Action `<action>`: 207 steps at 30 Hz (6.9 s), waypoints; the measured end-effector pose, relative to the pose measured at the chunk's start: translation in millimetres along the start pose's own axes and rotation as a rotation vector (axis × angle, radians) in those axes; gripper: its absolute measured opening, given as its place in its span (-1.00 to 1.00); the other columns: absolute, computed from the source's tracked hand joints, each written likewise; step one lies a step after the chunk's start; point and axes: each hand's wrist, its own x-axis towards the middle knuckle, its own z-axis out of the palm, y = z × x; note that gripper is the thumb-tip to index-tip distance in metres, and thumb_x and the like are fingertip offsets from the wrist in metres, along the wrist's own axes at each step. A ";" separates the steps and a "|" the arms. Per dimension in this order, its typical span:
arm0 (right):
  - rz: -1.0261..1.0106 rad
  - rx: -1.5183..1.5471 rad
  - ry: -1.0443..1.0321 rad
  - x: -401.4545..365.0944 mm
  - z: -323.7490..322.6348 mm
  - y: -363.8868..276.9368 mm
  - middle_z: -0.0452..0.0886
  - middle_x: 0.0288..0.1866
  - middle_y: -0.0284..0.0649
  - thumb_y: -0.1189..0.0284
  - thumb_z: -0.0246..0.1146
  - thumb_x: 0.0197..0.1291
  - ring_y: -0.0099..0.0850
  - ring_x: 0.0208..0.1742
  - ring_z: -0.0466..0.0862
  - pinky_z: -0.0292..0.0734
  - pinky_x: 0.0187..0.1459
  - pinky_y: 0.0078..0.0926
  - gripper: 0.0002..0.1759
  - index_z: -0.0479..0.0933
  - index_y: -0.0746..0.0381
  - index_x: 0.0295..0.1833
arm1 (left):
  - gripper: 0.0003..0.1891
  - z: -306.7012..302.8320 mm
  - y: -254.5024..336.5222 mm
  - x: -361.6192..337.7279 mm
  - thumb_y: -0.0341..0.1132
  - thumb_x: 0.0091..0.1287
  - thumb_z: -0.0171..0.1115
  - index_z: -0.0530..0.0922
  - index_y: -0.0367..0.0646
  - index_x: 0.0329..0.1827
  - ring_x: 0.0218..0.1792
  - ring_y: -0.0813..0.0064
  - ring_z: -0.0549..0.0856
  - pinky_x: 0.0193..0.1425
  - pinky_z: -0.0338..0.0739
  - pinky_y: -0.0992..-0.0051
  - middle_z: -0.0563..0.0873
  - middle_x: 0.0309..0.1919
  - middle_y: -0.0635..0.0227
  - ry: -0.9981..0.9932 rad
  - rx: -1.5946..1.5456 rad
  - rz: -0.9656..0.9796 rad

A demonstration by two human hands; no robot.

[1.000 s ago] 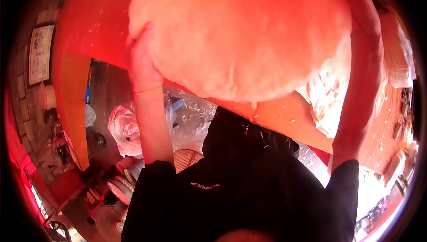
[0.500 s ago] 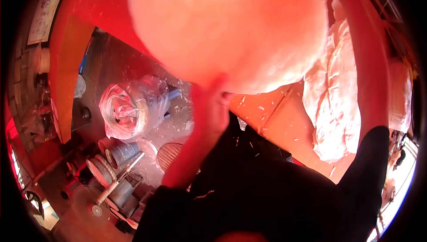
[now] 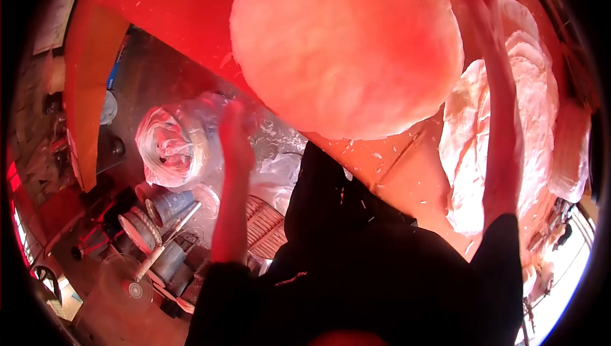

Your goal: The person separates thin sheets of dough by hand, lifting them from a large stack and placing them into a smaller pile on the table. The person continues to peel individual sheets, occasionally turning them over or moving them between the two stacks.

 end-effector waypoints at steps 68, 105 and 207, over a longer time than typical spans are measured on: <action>0.498 -0.008 -0.334 -274.5 -398.1 25.8 0.64 0.02 0.05 0.23 0.55 -0.06 -0.05 -0.03 0.68 0.60 -0.02 -0.28 -0.36 0.57 0.31 0.13 | -0.63 415.2 -128.6 -238.6 -0.05 0.49 0.10 0.49 -0.16 0.11 -0.02 0.35 0.69 0.08 0.65 0.28 0.66 -0.01 0.26 -1.094 -0.315 -0.532; 0.360 -0.456 -0.525 -286.8 -340.2 47.2 0.61 -0.47 -0.03 0.56 0.16 0.00 -0.05 -0.41 0.65 0.51 -0.39 -0.12 -0.92 0.57 0.25 -0.42 | -0.55 359.3 -135.4 -225.2 -0.01 0.50 -0.01 0.42 -0.17 0.24 0.01 0.33 0.68 0.03 0.61 0.29 0.64 0.07 0.22 -0.897 -0.126 -0.603; 0.812 -0.069 -0.519 -318.9 -348.9 3.6 0.72 -0.31 -0.02 0.32 0.33 0.24 -0.33 -0.42 0.66 0.53 -0.32 -0.39 -0.74 0.69 0.29 -0.11 | -0.70 326.1 -150.5 -242.9 -0.33 0.39 0.25 0.51 -0.23 0.12 -0.05 0.46 0.70 -0.11 0.68 0.46 0.67 -0.02 0.28 -0.940 -0.002 -0.533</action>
